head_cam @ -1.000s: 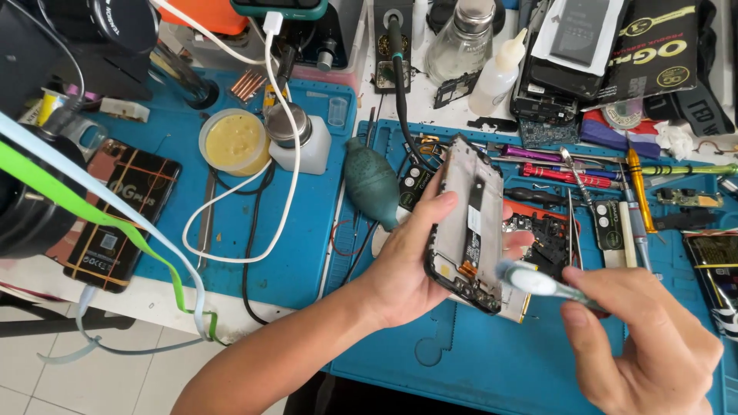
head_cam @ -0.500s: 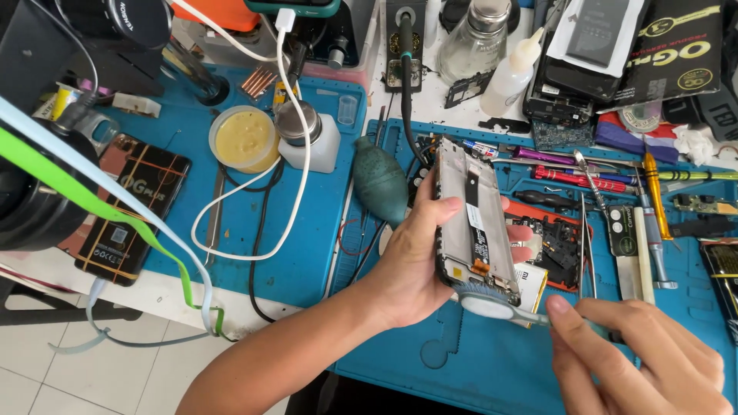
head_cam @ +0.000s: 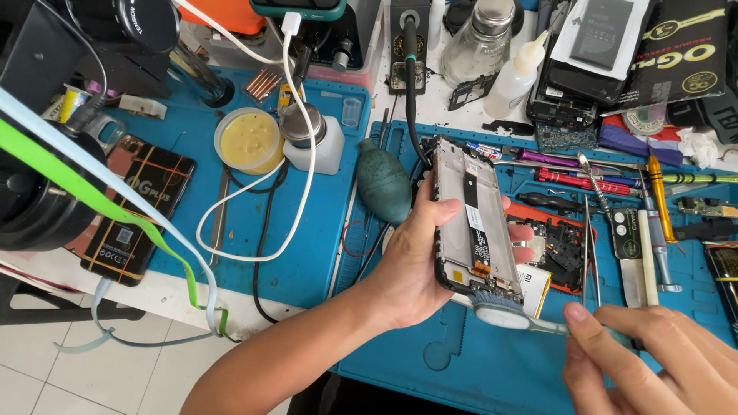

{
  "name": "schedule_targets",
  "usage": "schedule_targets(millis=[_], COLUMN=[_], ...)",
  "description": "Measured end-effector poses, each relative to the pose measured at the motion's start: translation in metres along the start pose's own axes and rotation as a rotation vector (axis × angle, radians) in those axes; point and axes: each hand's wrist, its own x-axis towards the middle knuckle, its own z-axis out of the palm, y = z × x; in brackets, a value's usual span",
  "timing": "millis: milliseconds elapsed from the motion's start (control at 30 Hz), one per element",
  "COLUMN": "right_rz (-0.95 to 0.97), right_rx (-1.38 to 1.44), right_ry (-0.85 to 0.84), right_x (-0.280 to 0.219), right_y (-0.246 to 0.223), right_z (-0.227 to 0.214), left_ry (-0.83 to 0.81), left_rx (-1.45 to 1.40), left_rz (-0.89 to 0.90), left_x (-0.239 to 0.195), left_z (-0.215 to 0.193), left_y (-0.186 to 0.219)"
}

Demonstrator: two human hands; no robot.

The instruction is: The person uses tweezers to remove a ribbon cable from a disassembled smartphone, then uses a small brush to clean the interior frame and components. The phone remains open on the workbench throughout the clip.

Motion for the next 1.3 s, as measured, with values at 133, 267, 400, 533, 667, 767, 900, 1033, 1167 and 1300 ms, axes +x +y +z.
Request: schedule_targets(millis=[133, 267, 400, 533, 667, 767, 900, 1033, 1167, 1300], right_rz=[0.009, 0.011, 0.021, 0.089, 0.004, 0.021, 0.411, 0.53, 0.784, 0.535], right_rx=[-0.006, -0.015, -0.111, -0.05, 0.109, 0.341, 0.381, -0.253, -0.122, -0.379], right_ry=[0.002, -0.009, -0.09, 0.021, 0.193, 0.254, 0.239, -0.015, -0.329, -0.148], right_x=[-0.022, -0.019, -0.014, -0.003, 0.014, 0.023, 0.024, 0.023, 0.039, 0.028], right_y=[0.017, 0.013, 0.0, -0.02, -0.031, -0.026, 0.021, 0.084, 0.089, 0.07], right_z=[0.012, 0.009, 0.003, 0.007, 0.011, 0.01, -0.004, 0.001, 0.004, 0.016], left_ry=[-0.037, -0.064, -0.003, -0.014, -0.036, -0.068, -0.159, -0.193, -0.125, -0.046], left_rx=[-0.002, -0.019, -0.008, 0.06, 0.17, 0.261, 0.295, 0.342, 0.31, 0.139], left_rz=[-0.008, 0.006, 0.073, 0.101, 0.171, 0.148, 0.194, 0.191, 0.15, 0.118], left_x=[-0.002, -0.001, 0.0, -0.004, -0.006, -0.008, -0.009, -0.008, -0.006, -0.005], left_z=[-0.002, -0.002, 0.005, 0.011, 0.012, 0.007, 0.013, 0.016, 0.019, 0.019], left_y=[0.001, -0.001, -0.004, 0.0, 0.0, -0.002, 0.003, 0.011, 0.011, 0.008])
